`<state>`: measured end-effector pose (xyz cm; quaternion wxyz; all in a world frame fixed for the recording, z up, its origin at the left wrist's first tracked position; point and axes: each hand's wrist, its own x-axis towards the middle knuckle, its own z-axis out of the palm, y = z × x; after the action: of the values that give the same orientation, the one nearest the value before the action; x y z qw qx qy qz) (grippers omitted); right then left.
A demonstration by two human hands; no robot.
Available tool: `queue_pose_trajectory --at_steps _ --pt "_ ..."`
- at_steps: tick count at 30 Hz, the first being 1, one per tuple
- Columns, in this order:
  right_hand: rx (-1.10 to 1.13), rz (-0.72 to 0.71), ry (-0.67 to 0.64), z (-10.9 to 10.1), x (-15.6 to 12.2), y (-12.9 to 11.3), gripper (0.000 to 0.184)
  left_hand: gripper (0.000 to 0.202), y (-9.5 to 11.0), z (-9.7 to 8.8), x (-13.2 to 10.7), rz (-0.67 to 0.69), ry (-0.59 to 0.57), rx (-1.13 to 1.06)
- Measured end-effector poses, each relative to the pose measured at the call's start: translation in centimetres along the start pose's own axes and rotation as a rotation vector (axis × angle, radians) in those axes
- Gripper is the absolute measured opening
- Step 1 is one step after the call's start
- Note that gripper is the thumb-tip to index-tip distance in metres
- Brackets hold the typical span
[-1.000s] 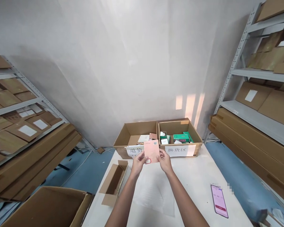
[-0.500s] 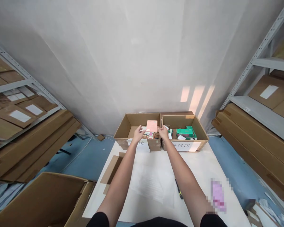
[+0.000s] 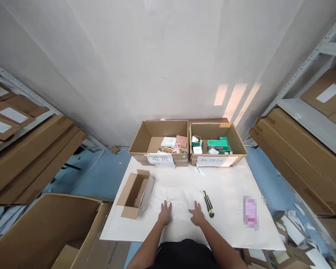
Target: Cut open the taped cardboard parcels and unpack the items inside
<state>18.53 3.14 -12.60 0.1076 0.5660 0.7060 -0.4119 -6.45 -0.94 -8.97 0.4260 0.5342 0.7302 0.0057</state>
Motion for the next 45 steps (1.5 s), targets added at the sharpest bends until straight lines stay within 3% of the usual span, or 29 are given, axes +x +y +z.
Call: queue_pose_trajectory --at_steps 2,4,9,11,14,18,20,22,24,26,29,31,33,38,40,42,45 --pt "-0.042 -0.009 -0.045 1.5 -0.4 0.3 0.078 0.089 0.3 1.3 -0.7 -0.096 -0.018 -0.016" --pt "0.003 0.001 0.000 1.7 -0.2 -0.2 0.077 0.092 1.2 1.6 -0.8 -0.152 -0.015 -0.068" --pt "0.468 0.048 0.164 -2.6 0.0 -4.1 0.058 0.080 4.3 -0.5 0.1 -0.064 0.079 -0.164" --pt "0.765 -0.020 0.262 -4.8 -0.7 -6.6 0.055 0.074 5.7 -1.4 -0.1 0.021 0.144 -0.239" --pt "1.130 -0.220 0.322 -7.2 -2.2 -10.6 0.061 0.063 7.9 -2.6 -1.7 0.275 0.198 -0.518" --pt "1.321 -0.333 0.297 -9.4 -3.9 -14.3 0.054 0.059 8.6 -5.3 -5.2 0.521 0.172 -0.755" --pt "1.335 -0.332 0.271 -10.3 -4.5 -15.2 0.052 0.051 6.9 -7.8 -6.8 0.537 0.175 -0.745" --pt "1.329 -0.321 0.261 -11.1 -5.0 -15.8 0.055 0.047 3.9 -11.1 -8.0 0.483 0.272 -0.697" --pt "1.325 -0.314 0.288 -11.5 -5.4 -16.7 0.060 0.045 -0.1 -14.8 -8.4 0.386 0.488 -0.580" --pt "1.324 -0.308 0.327 -11.5 -5.6 -18.2 0.058 0.045 -4.6 -18.1 -8.3 0.257 0.629 -0.397" --pt "1.302 -0.297 0.437 -10.7 -5.4 -21.5 0.044 0.059 -10.7 -20.4 -7.5 0.000 0.629 -0.129" --pt "1.234 -0.308 0.567 -9.9 -4.8 -24.2 0.037 0.067 -13.7 -19.7 -7.1 -0.137 0.537 -0.068" --pt "1.125 -0.344 0.687 -9.0 -3.8 -27.2 0.032 0.066 -15.4 -17.6 -7.0 -0.172 0.424 -0.110" --pt "0.676 -0.496 0.776 -5.4 0.1 -33.9 0.022 0.051 -15.1 -12.1 -8.3 -0.099 0.309 -0.022" --pt "0.358 -0.479 0.684 -2.9 1.9 -35.4 0.019 0.048 -14.6 -11.1 -9.2 -0.044 0.299 0.003" --pt "0.048 -0.406 0.452 0.0 3.3 -35.8 0.014 0.045 -14.6 -10.8 -9.8 0.007 0.301 0.016" --pt "-0.165 -0.308 0.155 3.9 4.0 -35.0 0.006 0.040 -15.5 -11.1 -10.4 0.050 0.307 0.073"
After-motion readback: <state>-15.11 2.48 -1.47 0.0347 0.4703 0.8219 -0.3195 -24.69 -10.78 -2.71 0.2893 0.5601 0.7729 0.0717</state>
